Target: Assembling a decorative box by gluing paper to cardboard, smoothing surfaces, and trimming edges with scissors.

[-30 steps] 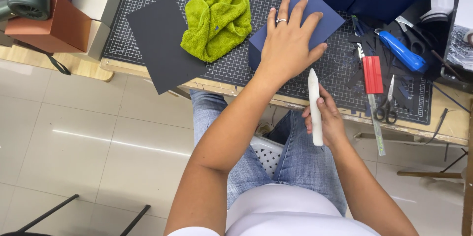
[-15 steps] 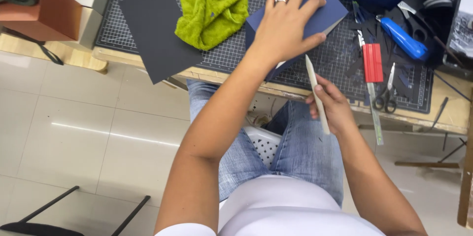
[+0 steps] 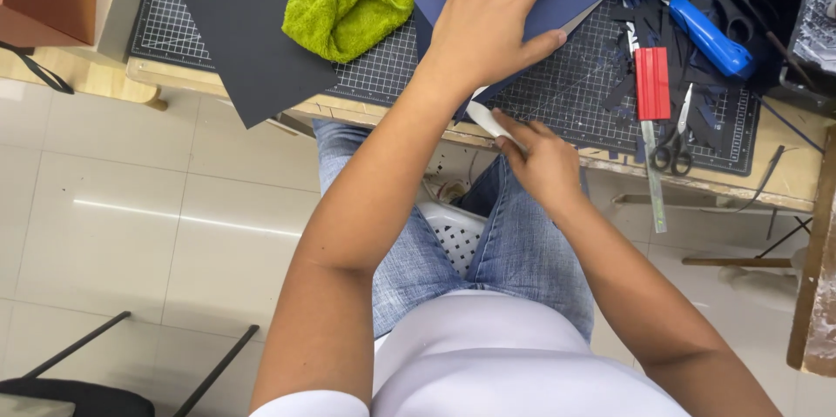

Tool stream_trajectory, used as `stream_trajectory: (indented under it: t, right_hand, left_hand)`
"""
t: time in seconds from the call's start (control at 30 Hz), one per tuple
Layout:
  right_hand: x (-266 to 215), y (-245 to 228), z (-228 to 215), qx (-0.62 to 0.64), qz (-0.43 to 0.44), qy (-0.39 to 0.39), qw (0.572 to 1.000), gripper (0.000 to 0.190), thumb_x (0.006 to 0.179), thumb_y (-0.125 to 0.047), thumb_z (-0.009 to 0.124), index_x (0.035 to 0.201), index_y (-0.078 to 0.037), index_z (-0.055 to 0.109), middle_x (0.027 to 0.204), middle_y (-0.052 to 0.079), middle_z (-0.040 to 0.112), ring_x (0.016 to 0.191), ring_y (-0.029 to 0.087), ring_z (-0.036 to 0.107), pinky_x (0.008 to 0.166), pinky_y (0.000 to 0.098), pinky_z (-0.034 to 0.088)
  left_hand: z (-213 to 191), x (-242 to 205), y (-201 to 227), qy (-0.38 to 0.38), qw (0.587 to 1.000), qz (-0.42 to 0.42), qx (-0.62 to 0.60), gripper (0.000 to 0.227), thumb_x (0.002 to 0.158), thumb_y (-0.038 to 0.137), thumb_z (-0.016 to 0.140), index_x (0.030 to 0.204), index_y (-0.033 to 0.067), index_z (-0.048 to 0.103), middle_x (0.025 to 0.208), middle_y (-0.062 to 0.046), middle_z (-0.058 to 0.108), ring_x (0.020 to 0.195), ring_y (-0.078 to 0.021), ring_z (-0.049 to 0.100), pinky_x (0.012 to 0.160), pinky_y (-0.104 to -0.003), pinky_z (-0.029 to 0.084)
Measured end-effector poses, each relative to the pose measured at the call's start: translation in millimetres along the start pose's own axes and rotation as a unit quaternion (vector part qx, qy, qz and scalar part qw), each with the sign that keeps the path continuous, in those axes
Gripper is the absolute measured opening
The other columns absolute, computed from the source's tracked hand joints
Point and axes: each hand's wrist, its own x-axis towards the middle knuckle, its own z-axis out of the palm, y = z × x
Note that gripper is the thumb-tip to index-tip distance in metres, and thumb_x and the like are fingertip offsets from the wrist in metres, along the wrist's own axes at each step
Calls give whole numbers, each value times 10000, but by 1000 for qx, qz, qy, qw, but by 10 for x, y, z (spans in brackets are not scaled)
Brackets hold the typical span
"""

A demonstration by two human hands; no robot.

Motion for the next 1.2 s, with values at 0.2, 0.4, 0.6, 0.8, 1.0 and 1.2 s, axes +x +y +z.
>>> stream_trajectory:
  t: [0.2, 0.4, 0.6, 0.8, 1.0, 1.2]
  right_hand:
    - [45, -59, 43, -88, -78, 27, 993, 451, 984, -318, 653, 1434, -330, 642, 857, 28, 625, 678, 378, 680, 480, 546, 479]
    - [117, -41, -18, -101, -71, -7, 992, 456, 985, -372, 642, 1440, -392, 623, 912, 1, 686, 778, 339, 710, 548, 532, 526]
    - [139, -80, -3, -68, -56, -5, 996, 479, 974, -308, 654, 1444, -389, 620, 875, 13, 663, 726, 343, 687, 533, 519, 505]
    - [128, -54, 100, -117, -73, 15, 990, 437, 984, -346, 660, 1420, -386, 646, 875, -5, 691, 666, 302, 704, 474, 466, 529]
    - [338, 383, -60, -205, -84, 87, 971, 416, 1026, -273, 580, 1432, -337, 645, 1005, -8, 736, 416, 205, 584, 323, 382, 478]
    - [327, 382, 11, -279, -25, 135, 950, 421, 1003, -382, 585, 1415, -384, 673, 815, 66, 686, 484, 277, 654, 401, 421, 472]
  left_hand:
    - [77, 34, 34, 18, 999, 10, 31, 571, 842, 536, 867, 1227, 233, 574, 1214, -82, 574, 1076, -365, 608, 966, -539, 410]
    - [58, 35, 11, 15, 1000, 9, 26, 577, 829, 531, 870, 1226, 235, 574, 1223, -85, 564, 1099, -376, 597, 982, -548, 394]
    - [24, 44, 41, 11, 1000, 2, 15, 572, 836, 515, 865, 1230, 221, 573, 1232, -112, 530, 1158, -385, 546, 1024, -559, 383]
    - [16, 45, 41, 9, 1000, 9, 14, 585, 830, 513, 859, 1245, 218, 570, 1207, -131, 531, 1143, -395, 539, 1011, -544, 380]
    - [-17, 54, 43, -22, 1000, -10, -11, 584, 843, 500, 840, 1277, 219, 568, 1330, -138, 503, 1261, -402, 496, 1111, -601, 327]
    - [-21, 69, 39, -11, 1000, -10, -4, 607, 816, 506, 857, 1274, 218, 579, 1309, -135, 517, 1240, -399, 503, 1101, -597, 331]
